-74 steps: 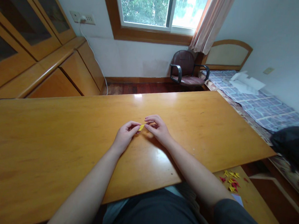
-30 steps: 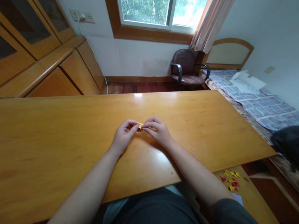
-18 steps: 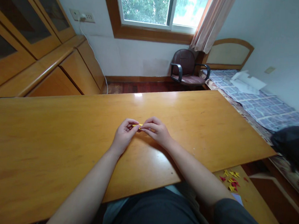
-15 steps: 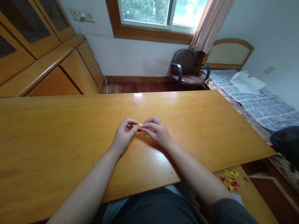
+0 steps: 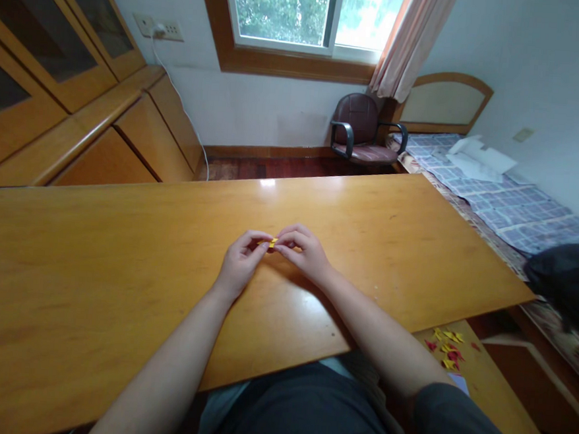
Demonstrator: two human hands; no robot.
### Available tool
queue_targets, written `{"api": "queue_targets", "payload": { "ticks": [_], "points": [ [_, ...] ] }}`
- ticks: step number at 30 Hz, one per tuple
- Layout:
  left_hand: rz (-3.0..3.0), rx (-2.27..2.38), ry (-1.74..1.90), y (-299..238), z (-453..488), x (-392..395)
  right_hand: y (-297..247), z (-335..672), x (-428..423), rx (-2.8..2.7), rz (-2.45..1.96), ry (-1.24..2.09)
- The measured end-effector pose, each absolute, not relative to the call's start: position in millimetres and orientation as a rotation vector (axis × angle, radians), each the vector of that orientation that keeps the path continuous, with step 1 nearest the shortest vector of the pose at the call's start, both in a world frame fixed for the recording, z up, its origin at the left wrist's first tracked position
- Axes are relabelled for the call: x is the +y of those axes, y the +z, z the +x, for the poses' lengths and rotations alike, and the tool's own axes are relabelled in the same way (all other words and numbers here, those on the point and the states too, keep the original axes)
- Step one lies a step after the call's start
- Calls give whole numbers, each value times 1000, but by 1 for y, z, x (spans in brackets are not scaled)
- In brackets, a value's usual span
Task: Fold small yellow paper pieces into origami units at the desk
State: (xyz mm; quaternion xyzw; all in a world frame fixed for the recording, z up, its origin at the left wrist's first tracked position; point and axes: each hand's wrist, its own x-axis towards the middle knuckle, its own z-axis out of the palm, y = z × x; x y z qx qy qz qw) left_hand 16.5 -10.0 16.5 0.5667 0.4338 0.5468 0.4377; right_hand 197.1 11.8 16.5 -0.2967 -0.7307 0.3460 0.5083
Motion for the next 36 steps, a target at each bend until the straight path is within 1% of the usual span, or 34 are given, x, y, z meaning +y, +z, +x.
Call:
{"api": "queue_targets", "payload": {
  "ticks": [17, 25, 36],
  "points": [
    [1491, 1102, 1329, 19, 16, -13, 11, 195, 15, -1473, -747, 1273],
    [1416, 1067, 1338, 17, 16, -10, 14, 196, 15, -1425, -717, 1328],
    [1377, 1051, 1339, 16, 17, -10, 11, 198, 18, -1448, -784, 1273]
  ]
}}
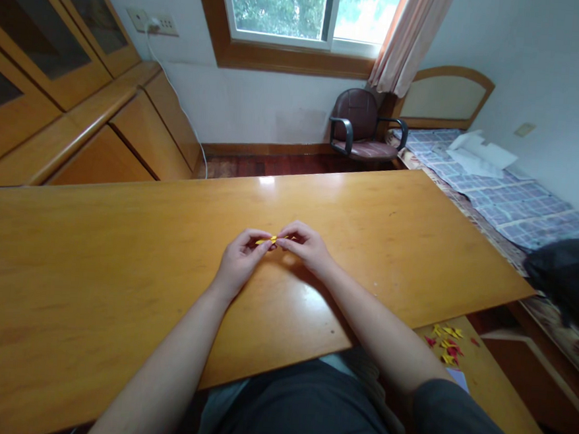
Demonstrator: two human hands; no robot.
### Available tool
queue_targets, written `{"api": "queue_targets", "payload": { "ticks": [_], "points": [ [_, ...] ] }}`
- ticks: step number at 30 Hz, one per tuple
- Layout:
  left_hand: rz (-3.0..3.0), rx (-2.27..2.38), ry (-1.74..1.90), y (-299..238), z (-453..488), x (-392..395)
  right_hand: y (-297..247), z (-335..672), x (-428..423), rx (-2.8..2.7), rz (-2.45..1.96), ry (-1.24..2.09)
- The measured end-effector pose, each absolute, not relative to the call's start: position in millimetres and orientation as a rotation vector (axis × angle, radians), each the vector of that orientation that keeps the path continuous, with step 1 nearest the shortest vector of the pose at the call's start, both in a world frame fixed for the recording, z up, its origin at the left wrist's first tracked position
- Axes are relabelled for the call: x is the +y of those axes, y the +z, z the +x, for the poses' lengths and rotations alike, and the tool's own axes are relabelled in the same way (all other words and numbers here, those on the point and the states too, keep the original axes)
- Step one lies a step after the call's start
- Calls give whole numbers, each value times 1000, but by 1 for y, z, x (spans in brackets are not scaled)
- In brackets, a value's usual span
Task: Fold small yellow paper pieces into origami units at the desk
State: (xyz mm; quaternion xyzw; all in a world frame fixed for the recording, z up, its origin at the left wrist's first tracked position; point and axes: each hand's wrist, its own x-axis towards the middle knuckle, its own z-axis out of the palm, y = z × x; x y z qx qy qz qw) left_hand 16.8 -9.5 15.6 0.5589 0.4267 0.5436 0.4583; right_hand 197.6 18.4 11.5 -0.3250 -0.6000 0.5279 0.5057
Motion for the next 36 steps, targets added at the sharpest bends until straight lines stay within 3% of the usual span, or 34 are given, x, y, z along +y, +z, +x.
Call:
{"api": "queue_targets", "payload": {
  "ticks": [36],
  "points": [
    [1329, 1139, 1409, 14, 21, -7, 13, 195, 16, -1368, -849, 1261]
  ]
}}
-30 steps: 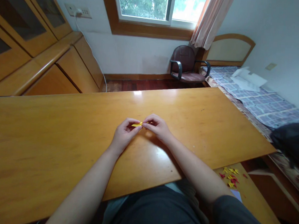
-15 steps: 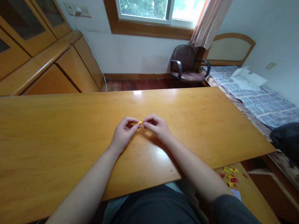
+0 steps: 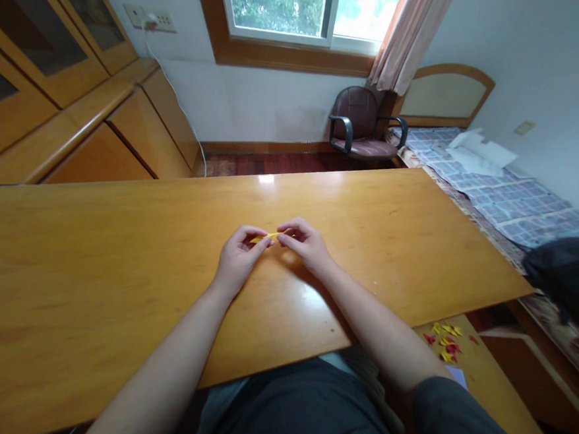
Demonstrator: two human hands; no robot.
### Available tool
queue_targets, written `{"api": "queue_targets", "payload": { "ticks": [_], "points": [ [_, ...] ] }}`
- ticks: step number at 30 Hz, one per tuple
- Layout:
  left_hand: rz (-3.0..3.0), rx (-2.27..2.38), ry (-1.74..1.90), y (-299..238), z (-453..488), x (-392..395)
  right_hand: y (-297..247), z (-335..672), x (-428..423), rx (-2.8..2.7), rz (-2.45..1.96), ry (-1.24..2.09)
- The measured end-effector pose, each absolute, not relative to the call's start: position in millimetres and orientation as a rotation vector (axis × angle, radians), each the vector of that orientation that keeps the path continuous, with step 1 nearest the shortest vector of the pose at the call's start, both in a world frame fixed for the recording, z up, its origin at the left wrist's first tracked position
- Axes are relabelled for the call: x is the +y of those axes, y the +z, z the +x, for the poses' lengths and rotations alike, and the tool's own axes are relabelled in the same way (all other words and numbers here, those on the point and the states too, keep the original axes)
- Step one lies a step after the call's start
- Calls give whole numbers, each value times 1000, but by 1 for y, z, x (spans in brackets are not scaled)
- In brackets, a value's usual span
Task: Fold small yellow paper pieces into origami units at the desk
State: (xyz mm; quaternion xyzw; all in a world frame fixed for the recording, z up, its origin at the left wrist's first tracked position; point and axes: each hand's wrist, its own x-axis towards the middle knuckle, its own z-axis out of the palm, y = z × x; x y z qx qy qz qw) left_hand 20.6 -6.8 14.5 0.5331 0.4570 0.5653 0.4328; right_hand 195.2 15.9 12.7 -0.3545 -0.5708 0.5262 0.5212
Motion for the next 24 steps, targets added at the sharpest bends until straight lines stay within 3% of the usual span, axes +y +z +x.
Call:
{"api": "queue_targets", "payload": {
  "ticks": [24],
  "points": [
    [1360, 1208, 1266, 17, 20, -7, 9, 195, 18, -1461, -881, 1170]
  ]
}}
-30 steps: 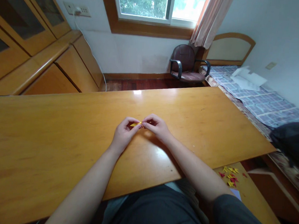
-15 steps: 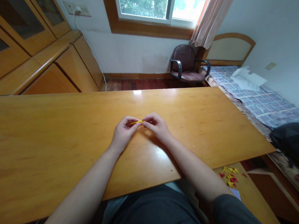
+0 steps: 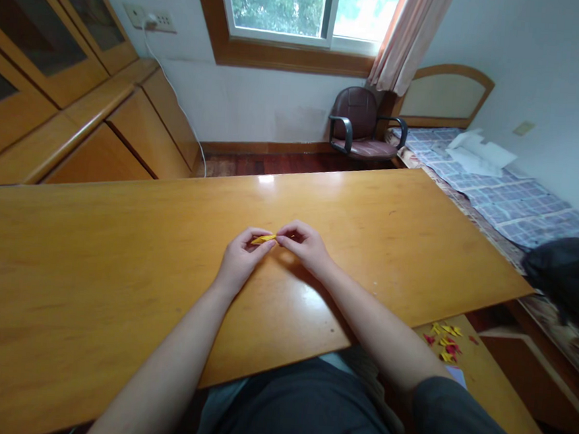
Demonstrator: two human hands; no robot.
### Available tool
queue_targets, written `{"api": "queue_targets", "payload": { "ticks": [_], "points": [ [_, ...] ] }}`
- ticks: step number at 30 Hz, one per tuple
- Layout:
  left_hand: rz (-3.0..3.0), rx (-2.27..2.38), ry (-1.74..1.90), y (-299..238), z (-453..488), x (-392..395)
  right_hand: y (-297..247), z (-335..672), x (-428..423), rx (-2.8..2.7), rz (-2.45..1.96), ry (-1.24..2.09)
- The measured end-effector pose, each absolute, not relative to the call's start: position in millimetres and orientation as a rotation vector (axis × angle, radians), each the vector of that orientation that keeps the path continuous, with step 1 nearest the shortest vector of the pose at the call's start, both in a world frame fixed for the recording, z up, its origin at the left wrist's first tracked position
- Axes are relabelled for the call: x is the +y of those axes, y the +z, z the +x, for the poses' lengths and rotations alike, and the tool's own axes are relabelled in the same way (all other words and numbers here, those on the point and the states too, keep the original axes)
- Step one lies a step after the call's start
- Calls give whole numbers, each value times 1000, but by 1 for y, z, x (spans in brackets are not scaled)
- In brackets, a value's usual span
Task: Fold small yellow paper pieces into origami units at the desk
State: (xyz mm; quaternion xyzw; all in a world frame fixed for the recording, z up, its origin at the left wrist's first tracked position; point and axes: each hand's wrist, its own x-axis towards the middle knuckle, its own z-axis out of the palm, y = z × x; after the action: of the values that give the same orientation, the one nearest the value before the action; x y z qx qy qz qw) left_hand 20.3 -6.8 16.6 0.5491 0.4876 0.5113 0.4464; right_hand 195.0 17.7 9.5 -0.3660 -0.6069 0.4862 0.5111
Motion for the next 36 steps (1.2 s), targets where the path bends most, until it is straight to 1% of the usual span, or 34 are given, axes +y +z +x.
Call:
{"api": "queue_targets", "payload": {
  "ticks": [5, 12, 22, 28, 36],
  "points": [
    [1452, 1305, 1216, 13, 15, -5, 9, 196, 18, -1518, -920, 1146],
    [1417, 1281, 1106, 9, 12, -2, 10, 201, 19, -1529, -940, 1109],
    [1281, 1206, 1109, 10, 13, -1, 10, 207, 22, -1821, -839, 1007],
    [1299, 1174, 1081, 13, 14, -3, 13, 207, 22, -1825, -821, 970],
    [1433, 1202, 1080, 12, 14, -3, 16, 206, 19, -1770, -833, 1032]
  ]
}}
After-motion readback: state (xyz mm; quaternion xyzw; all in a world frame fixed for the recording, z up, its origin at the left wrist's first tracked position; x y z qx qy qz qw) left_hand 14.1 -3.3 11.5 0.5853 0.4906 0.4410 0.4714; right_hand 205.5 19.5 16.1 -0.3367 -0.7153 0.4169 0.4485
